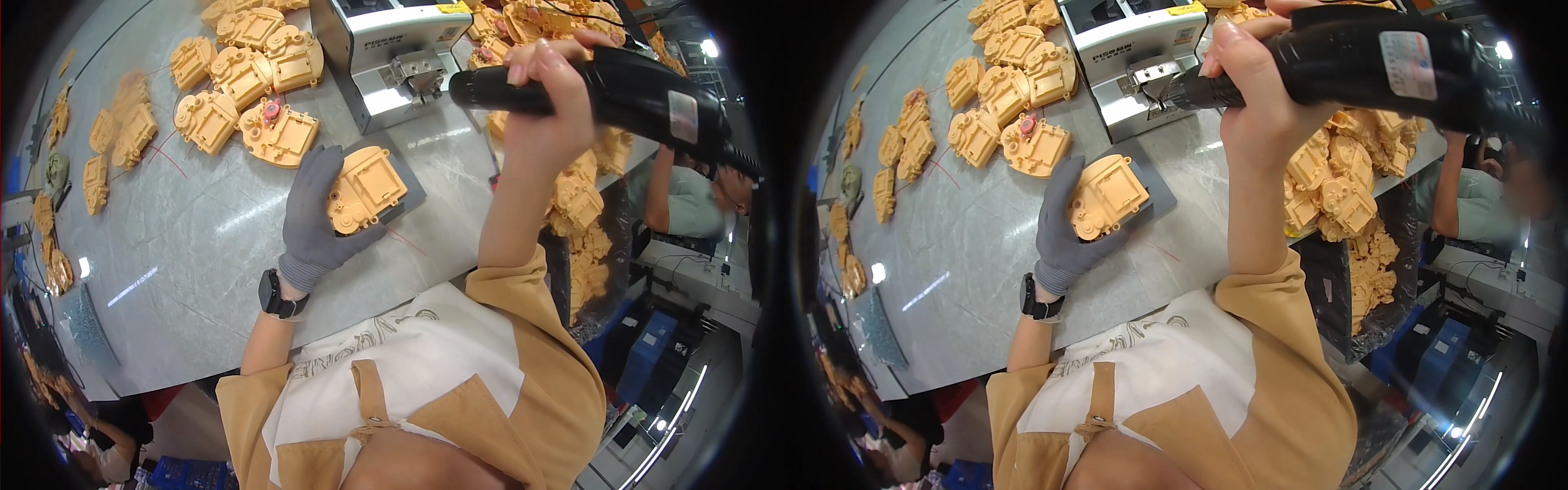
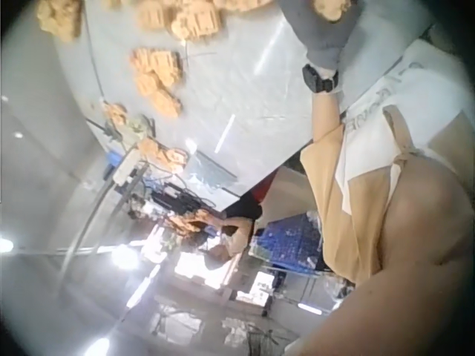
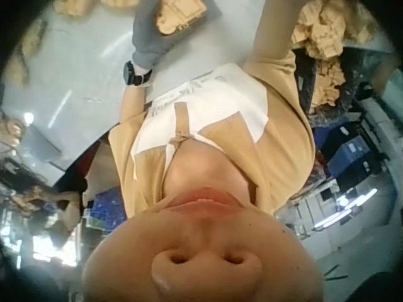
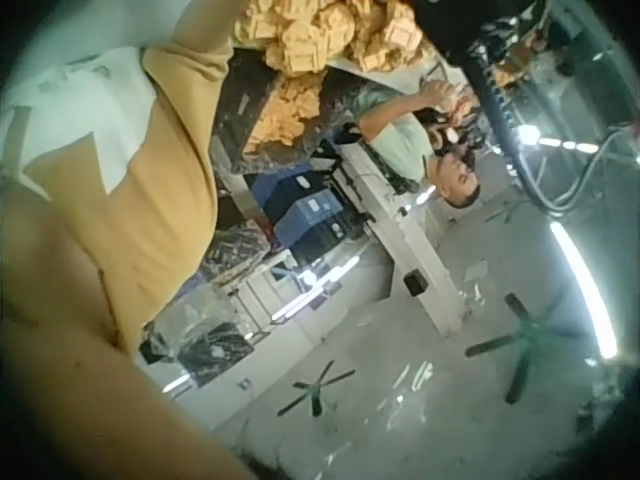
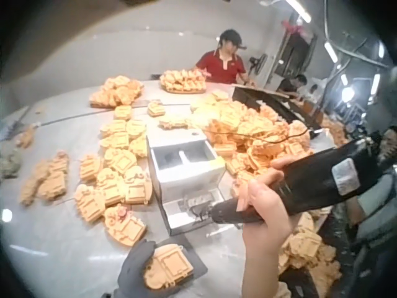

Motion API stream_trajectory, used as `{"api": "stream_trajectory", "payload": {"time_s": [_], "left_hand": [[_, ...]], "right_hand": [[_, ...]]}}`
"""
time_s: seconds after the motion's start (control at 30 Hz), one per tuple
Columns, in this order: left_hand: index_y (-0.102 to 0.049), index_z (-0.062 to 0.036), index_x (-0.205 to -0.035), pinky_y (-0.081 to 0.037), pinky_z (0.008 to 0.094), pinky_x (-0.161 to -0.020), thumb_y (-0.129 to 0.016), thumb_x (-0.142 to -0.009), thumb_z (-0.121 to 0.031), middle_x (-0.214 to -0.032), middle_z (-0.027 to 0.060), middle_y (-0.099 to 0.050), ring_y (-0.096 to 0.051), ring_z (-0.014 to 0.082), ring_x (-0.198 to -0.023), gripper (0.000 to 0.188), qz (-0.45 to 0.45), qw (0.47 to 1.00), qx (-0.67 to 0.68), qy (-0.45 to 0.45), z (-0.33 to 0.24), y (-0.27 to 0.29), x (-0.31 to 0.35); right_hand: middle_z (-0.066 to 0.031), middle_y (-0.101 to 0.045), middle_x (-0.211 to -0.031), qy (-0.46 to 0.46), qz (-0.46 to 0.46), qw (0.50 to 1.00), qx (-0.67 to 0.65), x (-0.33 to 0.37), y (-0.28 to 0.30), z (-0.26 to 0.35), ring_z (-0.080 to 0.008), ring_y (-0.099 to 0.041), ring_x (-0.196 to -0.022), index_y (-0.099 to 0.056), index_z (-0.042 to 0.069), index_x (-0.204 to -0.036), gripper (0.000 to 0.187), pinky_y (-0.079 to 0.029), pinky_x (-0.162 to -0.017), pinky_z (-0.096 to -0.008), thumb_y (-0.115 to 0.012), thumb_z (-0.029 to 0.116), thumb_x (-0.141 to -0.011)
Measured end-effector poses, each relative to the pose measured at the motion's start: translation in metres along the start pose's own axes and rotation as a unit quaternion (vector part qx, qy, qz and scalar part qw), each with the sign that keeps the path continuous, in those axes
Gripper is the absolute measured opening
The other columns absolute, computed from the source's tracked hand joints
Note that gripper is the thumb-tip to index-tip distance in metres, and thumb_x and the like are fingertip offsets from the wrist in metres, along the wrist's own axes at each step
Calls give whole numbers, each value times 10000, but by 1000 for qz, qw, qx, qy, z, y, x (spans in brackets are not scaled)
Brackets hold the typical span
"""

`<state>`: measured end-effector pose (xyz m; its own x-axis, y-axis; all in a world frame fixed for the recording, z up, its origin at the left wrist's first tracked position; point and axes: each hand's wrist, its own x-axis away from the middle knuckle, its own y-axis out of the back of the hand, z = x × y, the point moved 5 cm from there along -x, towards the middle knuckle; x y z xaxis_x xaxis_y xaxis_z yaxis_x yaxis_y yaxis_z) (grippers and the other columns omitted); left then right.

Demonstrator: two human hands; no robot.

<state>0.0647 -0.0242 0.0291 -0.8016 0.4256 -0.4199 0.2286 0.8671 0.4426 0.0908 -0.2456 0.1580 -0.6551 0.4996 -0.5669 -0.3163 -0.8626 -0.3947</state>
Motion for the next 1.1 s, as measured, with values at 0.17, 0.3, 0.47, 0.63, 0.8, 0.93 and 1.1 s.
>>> {"api": "stream_trajectory", "payload": {"time_s": [0.17, 0.3, 0.47, 0.63, 0.8, 0.93, 1.1], "left_hand": [[-408, 4, -1222, -368, 455, -951, -834, -529, -203, -1145, 211, -502, -475, 416, -1070, 839, -3, 1000, -13, -11, 1, -3, 0], [-412, 7, -1222, -362, 456, -961, -831, -531, -206, -1156, 215, -501, -470, 418, -1088, 836, -2, 1000, -5, 3, -1, -4, -2], [-408, 7, -1222, -368, 455, -954, -827, -531, -207, -1148, 215, -503, -473, 417, -1079, 835, -1, 1000, -12, 10, 1, -2, 0], [-403, -4, -1234, -366, 463, -957, -825, -539, -209, -1165, 216, -501, -475, 419, -1086, 839, -5, 1000, 0, -2, -1, -2, -3], [-400, -11, -1239, -371, 470, -951, -825, -546, -204, -1171, 217, -500, -481, 419, -1080, 836, -21, 999, -10, -29, 2, -2, 5], [-401, -16, -1241, -372, 472, -951, -825, -546, -203, -1171, 215, -500, -481, 421, -1082, 836, -17, 999, -4, -27, 1, -2, 2], [-402, -24, -1242, -371, 472, -955, -829, -539, -201, -1174, 212, -499, -478, 420, -1090, 841, -12, 1000, -5, -21, 1, -2, 3]], "right_hand": [[-89, -521, -659, -2, -15, 1000, -5, 2, 11, -4, -191, -492, -549, -412, -17, -1077, 367, -437, -625, -354, -535, -31, -731], [-81, -526, -640, 6, 8, 1000, -22, -4, 0, -9, -171, -503, -522, -439, -14, -1037, 346, -444, -580, -317, -557, -62, -715], [-38, -505, -623, -8, -29, 998, 54, -4, -15, -28, -111, -474, -462, -450, -11, -1012, 344, -404, -471, -227, -581, -81, -702], [-53, -518, -617, -11, 64, 990, 127, -1, -15, -42, -135, -503, -485, -455, -12, -996, 344, -427, -507, -253, -582, -101, -689], [-73, -513, -624, -63, 55, 996, -17, 14, -1, -21, -164, -499, -508, -410, -37, -1044, 361, -450, -562, -308, -554, -65, -713], [-89, -508, -642, -9, 53, 998, 12, 0, -4, -11, -175, -492, -524, -387, -48, -1074, 382, -442, -589, -341, -523, -65, -717], [-21, -518, -633, 9, 5, 998, 70, -2, -14, -37, -111, -510, -484, -471, 5, -970, 324, -414, -478, -221, -595, -101, -690]]}}
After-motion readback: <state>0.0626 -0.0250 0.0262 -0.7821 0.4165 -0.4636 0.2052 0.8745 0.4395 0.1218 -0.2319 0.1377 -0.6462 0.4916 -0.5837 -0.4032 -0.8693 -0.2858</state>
